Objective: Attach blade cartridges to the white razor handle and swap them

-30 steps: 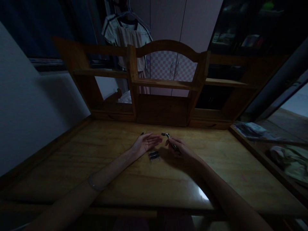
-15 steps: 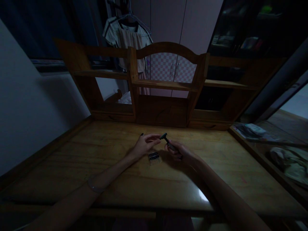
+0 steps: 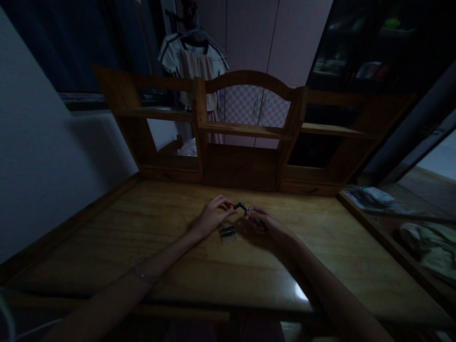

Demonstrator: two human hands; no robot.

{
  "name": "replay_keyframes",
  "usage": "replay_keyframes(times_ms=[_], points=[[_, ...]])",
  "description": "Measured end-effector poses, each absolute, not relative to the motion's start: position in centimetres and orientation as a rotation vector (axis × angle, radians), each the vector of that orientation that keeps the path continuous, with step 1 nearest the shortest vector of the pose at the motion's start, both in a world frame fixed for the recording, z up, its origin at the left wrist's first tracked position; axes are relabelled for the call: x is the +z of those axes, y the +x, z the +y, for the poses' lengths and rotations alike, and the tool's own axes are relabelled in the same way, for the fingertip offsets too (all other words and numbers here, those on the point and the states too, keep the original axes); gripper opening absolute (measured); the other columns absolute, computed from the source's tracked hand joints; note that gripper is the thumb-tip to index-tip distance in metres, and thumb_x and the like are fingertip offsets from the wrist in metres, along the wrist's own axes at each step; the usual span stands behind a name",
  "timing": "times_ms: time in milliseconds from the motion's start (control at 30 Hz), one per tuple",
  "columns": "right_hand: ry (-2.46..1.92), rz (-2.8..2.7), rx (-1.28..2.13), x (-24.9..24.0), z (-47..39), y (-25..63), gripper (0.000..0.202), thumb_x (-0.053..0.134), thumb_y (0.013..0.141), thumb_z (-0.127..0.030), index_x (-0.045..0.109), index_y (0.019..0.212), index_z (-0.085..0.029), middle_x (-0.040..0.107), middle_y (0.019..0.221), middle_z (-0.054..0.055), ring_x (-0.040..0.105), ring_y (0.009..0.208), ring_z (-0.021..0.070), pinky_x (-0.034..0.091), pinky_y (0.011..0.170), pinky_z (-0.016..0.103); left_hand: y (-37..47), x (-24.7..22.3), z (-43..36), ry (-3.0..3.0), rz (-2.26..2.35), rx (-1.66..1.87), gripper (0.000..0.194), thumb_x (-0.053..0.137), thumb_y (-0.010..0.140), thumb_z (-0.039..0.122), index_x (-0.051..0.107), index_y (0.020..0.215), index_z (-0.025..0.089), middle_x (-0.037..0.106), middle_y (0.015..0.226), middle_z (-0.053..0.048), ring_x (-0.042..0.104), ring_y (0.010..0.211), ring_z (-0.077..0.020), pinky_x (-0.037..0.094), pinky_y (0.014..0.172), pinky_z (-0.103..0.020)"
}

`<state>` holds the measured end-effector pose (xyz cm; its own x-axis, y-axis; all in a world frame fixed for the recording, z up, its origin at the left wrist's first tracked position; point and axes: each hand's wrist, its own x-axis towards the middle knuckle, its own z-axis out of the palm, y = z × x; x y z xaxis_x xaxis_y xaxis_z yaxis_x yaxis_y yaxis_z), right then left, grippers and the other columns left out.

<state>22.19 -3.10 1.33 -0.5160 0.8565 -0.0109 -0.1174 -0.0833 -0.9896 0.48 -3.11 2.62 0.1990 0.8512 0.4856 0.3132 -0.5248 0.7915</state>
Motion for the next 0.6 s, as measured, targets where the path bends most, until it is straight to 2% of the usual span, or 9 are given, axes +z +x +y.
replay_keyframes(times_ms=[100,233,333,433,600], points=[[-0.894,-1.464,1.448,1.7,-3.0,22.5,0.028,0.056,0.082,-0.045,0.051,0.093,-0.019,0.052,0.059,-0.005,0.039,0.043,0.0074,0.027,0.039,0.018,0.4,2.9,-2.7,1.921,1.121,1.274,0.039,0.068,0.075,0.041,0.063,0.107,0.019,0.062,0.091,-0.004,0.059,0.081,-0.016,0.047,0.078,-0.028],[-0.958,-1.521,1.178,2.4,-3.1,23.5,0.031,0.054,0.082,-0.048,0.048,0.096,-0.021,0.063,0.068,-0.001,0.052,0.054,0.0123,0.037,0.047,0.02,0.6,3.6,-2.9,2.039,1.166,1.176,0.036,0.064,0.077,0.045,0.066,0.101,0.019,0.063,0.091,-0.005,0.059,0.086,-0.0185,0.045,0.082,-0.03],[-1.015,-1.536,1.027,2.4,-3.4,24.1,0.032,0.055,0.08,-0.049,0.049,0.093,-0.021,0.065,0.071,-0.001,0.054,0.056,0.0133,0.038,0.049,0.021,0.2,3.6,-4.1,2.089,1.139,0.995,0.041,0.069,0.07,0.047,0.067,0.101,0.02,0.063,0.099,-0.007,0.059,0.092,-0.0209,0.045,0.086,-0.032],[-1.062,-1.528,0.884,2.5,-3.5,24.0,0.034,0.054,0.08,-0.052,0.05,0.092,-0.02,0.067,0.071,0.001,0.053,0.053,0.0135,0.036,0.048,0.021,-0.8,2.9,-6.0,2.087,1.118,0.8,0.061,0.079,0.056,0.04,0.063,0.113,0.024,0.059,0.113,-0.007,0.057,0.101,-0.0236,0.045,0.091,-0.035],[-1.086,-1.591,0.597,5.0,-3.8,25.1,0.036,0.05,0.083,-0.053,0.054,0.09,-0.018,0.068,0.068,0.003,0.055,0.055,0.0146,0.038,0.054,0.023,-1.2,2.1,-8.6,2.138,1.166,0.817,0.059,0.073,0.063,0.031,0.058,0.12,0.022,0.057,0.119,-0.008,0.055,0.107,-0.0241,0.041,0.096,-0.035]])
